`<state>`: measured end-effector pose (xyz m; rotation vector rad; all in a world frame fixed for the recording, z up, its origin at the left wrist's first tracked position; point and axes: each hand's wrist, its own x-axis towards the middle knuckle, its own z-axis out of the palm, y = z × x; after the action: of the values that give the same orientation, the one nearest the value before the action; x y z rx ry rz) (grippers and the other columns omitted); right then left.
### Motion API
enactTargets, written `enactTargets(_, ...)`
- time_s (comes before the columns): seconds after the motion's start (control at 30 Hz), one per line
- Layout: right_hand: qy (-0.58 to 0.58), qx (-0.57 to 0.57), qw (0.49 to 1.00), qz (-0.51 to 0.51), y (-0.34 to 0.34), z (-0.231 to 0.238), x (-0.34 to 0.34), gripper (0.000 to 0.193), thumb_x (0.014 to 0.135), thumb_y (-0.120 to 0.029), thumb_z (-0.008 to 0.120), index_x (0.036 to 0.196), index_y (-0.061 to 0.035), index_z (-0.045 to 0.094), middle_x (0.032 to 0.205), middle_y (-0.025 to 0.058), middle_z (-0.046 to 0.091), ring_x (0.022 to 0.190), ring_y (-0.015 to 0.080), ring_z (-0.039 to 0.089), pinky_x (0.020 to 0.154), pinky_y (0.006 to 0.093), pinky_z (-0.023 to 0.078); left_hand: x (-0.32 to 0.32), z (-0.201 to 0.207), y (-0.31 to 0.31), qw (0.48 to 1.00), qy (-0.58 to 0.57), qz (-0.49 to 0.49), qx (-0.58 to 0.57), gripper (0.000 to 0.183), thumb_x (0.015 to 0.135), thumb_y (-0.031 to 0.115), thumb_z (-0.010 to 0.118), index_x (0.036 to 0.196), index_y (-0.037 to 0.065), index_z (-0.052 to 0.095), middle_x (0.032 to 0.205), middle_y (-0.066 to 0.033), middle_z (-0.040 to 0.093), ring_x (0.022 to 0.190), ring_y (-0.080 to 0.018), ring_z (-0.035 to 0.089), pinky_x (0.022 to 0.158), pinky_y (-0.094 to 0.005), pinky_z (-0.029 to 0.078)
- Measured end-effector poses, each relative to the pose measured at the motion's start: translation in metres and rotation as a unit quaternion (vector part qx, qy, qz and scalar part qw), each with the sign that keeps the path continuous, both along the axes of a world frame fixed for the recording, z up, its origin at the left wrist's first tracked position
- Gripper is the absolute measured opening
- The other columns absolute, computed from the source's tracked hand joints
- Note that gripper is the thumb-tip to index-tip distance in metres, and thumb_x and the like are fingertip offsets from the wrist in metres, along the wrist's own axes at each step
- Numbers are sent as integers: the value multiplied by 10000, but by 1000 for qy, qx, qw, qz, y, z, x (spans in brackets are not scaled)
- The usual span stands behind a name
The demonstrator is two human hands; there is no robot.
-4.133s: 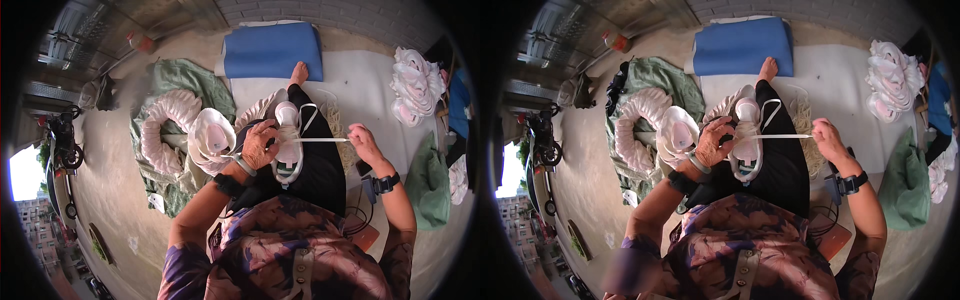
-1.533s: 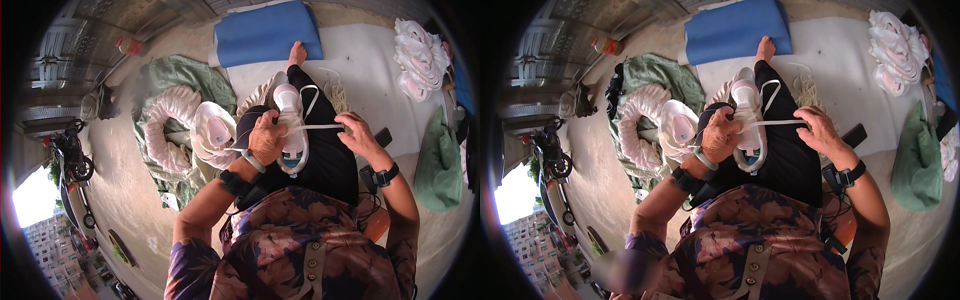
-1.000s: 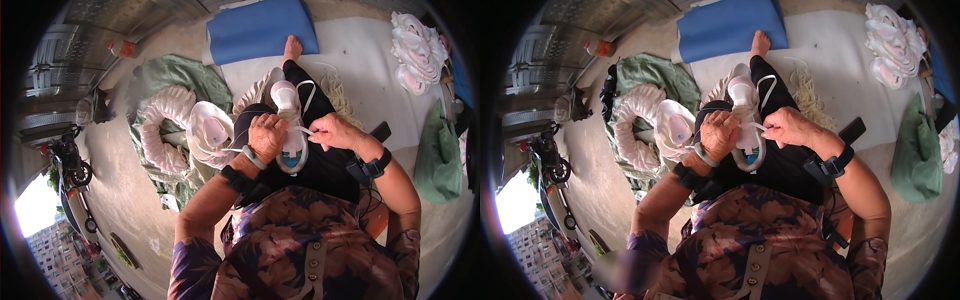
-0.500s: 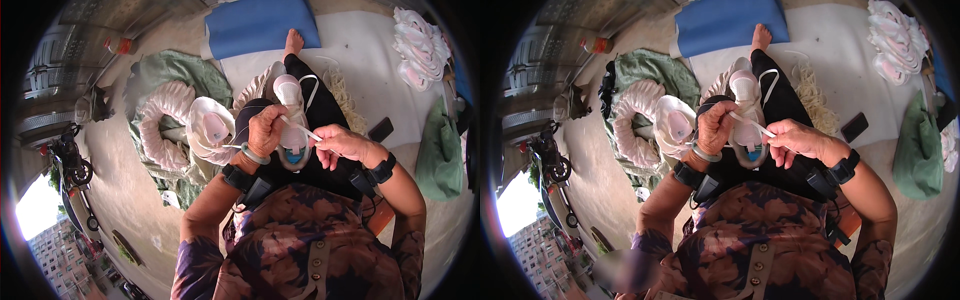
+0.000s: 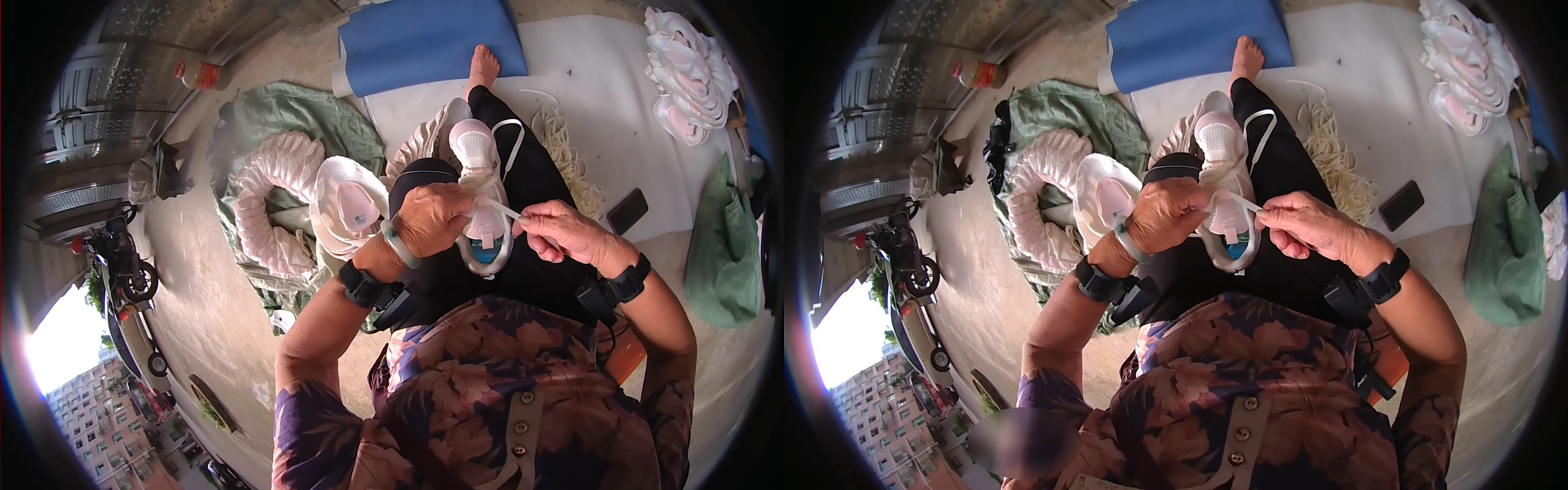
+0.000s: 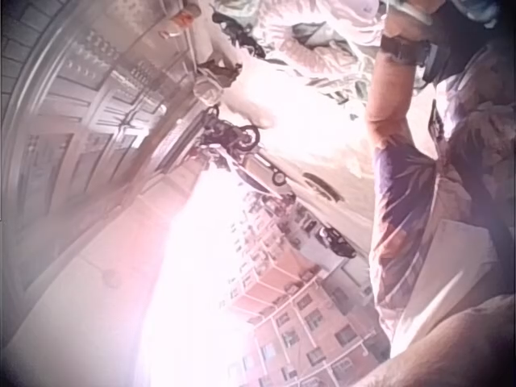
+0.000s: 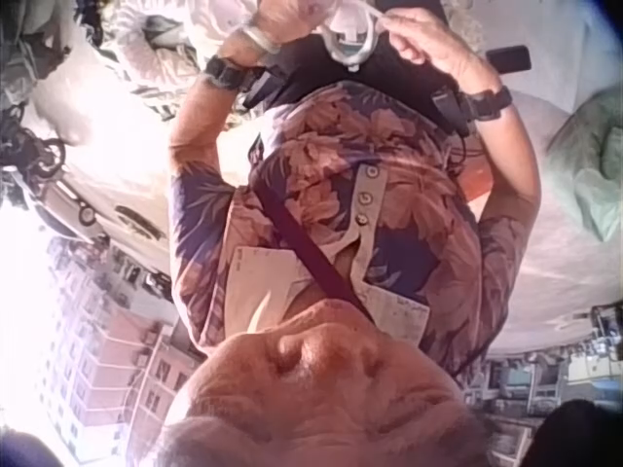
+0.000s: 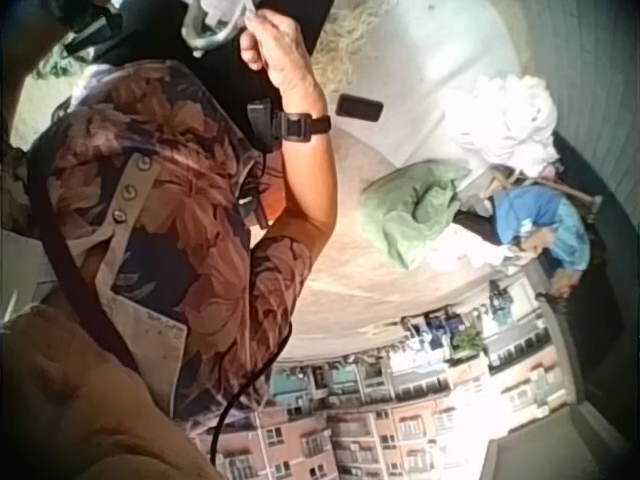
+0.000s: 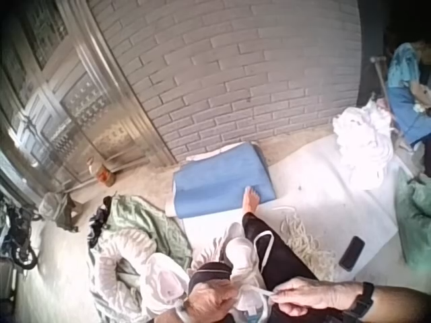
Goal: The recorder is lacing a pair of white and green sneakers while sitting on the floor.
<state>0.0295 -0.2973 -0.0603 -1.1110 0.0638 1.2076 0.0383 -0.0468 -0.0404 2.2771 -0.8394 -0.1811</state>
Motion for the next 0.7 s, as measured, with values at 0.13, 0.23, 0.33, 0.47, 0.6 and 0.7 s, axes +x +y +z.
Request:
enactTargets(0.13, -34, -29, 998, 36, 3, 8, -1, 321, 930, -301, 467, 922, 9, 552, 599, 44, 546, 481, 120, 558, 394, 214, 424, -1, -6, -13, 989, -116, 77, 50, 65, 687, 23, 596, 724, 58, 555, 697, -92, 563, 642, -288, 577, 539, -354, 451)
enactTargets(0.23, -41, -56, 994, 81, 7, 14, 0, 303, 924, -271, 448, 982, 16, 526, 645, 75, 575, 533, 162, 607, 436, 242, 475, 5, -15, -22, 966, -179, 180, 52, 181, 713, -20, 553, 872, 63, 571, 716, -115, 589, 625, -300, 591, 541, -348, 473)
enactTargets(0.33, -28, -76, 992, 100, 8, 18, 0, 275, 883, -184, 446, 1056, 25, 490, 699, 99, 593, 576, 196, 631, 458, 263, 504, 5, -22, -26, 963, -137, 206, -109, 237, 726, -62, 515, 922, 59, 571, 712, -113, 588, 618, -272, 595, 570, -303, 479)
enactTargets(0.47, -30, -85, 993, 73, 7, 16, -2, 238, 846, -131, 438, 997, 33, 522, 657, 88, 584, 505, 154, 599, 405, 233, 459, 2, -20, -20, 968, 1, 170, -186, 185, 727, -70, 521, 865, 31, 592, 705, -91, 591, 592, -202, 578, 569, -265, 464)
enactTargets(0.6, -69, -116, 989, 60, 6, 11, -3, 229, 827, -102, 420, 949, 34, 558, 614, 78, 571, 419, 98, 529, 355, 205, 376, -1, -7, -11, 968, 130, 181, -114, 128, 721, -50, 547, 810, 21, 604, 664, -85, 582, 569, -191, 569, 549, -271, 456)
enactTargets(0.7, -85, -109, 990, 23, 4, 8, -3, 227, 823, -101, 431, 943, 27, 575, 597, 74, 567, 406, 83, 502, 350, 197, 348, -1, 1, -10, 991, 38, 110, -71, 119, 698, -31, 575, 798, 25, 610, 642, -93, 581, 556, -204, 573, 527, -286, 449)
